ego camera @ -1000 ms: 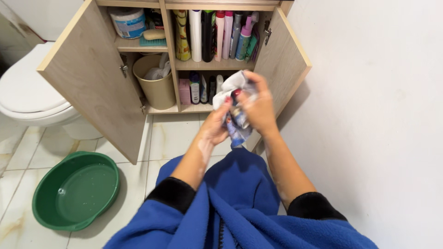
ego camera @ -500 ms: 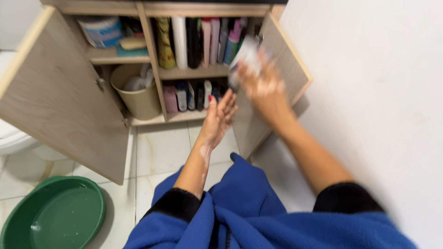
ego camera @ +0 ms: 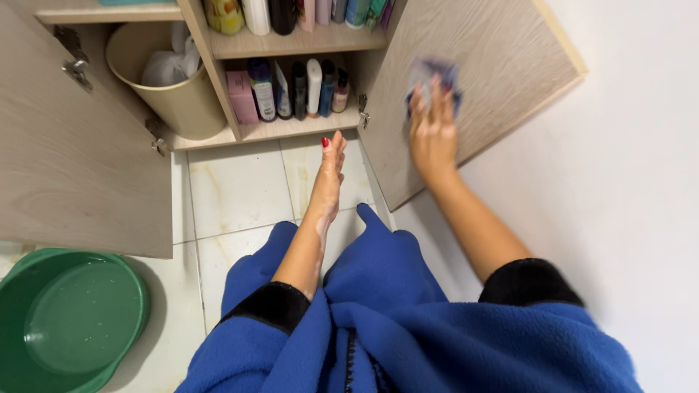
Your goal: The person kneels in front of a bathroom cabinet, wipes the exterior and interior surfaces with a cloth, and handles several small packets and bottles by picking them up, wiping them, and placing them back on the shelves. The person then wipes the cabinet doors and closes them.
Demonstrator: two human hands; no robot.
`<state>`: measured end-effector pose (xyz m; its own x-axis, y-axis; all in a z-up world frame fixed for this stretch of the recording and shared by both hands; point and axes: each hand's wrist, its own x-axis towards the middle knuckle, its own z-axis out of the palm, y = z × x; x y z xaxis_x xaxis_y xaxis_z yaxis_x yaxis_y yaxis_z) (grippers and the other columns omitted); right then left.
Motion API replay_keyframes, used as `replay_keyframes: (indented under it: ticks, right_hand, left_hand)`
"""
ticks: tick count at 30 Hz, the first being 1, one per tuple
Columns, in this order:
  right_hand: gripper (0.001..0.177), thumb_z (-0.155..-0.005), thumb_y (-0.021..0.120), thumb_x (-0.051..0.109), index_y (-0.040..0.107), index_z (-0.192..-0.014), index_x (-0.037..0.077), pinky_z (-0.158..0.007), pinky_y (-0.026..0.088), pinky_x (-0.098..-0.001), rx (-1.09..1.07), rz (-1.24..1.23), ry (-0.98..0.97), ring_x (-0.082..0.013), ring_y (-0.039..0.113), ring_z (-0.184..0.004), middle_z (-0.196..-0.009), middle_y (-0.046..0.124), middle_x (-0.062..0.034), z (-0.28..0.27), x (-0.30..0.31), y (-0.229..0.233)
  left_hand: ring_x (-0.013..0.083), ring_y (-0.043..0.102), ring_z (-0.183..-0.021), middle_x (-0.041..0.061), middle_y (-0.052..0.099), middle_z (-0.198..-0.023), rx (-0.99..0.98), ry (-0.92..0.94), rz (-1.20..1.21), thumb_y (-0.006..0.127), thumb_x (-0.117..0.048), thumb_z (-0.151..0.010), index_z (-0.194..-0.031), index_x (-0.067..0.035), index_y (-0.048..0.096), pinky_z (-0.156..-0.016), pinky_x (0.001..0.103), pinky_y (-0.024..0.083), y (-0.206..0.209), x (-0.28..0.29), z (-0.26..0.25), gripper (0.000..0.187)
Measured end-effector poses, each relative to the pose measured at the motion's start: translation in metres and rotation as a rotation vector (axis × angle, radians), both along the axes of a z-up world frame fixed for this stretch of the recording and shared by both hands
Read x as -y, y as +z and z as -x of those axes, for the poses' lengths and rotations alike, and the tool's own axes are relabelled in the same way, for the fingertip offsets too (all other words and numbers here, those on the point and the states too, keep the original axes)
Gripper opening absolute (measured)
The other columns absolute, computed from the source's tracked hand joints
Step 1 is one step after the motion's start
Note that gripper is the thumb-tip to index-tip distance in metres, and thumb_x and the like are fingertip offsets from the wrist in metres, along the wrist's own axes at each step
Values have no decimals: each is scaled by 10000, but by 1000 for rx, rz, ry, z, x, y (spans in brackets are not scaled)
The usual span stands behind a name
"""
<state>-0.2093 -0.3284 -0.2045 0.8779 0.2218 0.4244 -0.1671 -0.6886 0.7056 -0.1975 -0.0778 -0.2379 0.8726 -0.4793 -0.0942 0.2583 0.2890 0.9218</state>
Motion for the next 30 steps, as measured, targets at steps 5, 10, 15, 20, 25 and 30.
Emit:
replay_keyframes:
  ticks: [5,10,15,20,25,30]
  right_hand:
    - [635,-974,464,195,400,-1543,-79,-1279,188,-452,-321,-11,-46,-342,288,-1551,-1592,412,-255,25,-13,-156]
    - [495,-1059,518,38,394,-1515,-108,-1305,240,-557,32,-766,376,-452,298,-1565,-1674,305,-284,0,-26,-139]
    - [509,-1119,455,16,363,-1606,-98,-1347,143,-536,41,-382,-139,-468,168,-1584,-1624,364,-305,-135,15,27]
    - [590,-1039,503,78,387,-1592,-92,-1296,175,-506,76,-59,-55,-443,241,-1564,-1657,352,-231,-143,10,-24]
    - [544,-952,545,82,489,-1480,-33,-1153,430,-469,-69,-624,110,-388,396,-1494,-1592,430,-239,-86,-12,-227]
    - [585,-970,555,23,443,-1534,-84,-1187,333,-450,149,-677,238,-378,289,-1546,-1619,361,-282,-128,-9,-247]
  left_hand:
    - [300,-8,-1608,110,77,-1742,63,60,-22,168,-815,-915,-1655,-207,123,-1238,538,19,-8,-8,-5,960]
    - [279,-29,-1591,74,43,-1739,6,87,-71,161,-778,-922,-1652,-232,118,-1234,514,31,-9,-4,-9,912]
    - [284,29,-1596,83,104,-1737,-15,73,-126,155,-768,-939,-1647,-207,167,-1241,497,91,-13,4,-15,903]
    - [279,74,-1592,91,138,-1732,-8,82,-149,177,-750,-947,-1639,-187,201,-1239,484,120,-9,2,-17,892]
    - [283,95,-1598,119,156,-1728,-8,30,-186,175,-747,-959,-1637,-138,200,-1253,449,132,-4,-9,-6,912]
    - [280,110,-1588,129,189,-1712,-71,17,-292,163,-746,-946,-1628,-125,223,-1255,432,92,10,-18,-7,925]
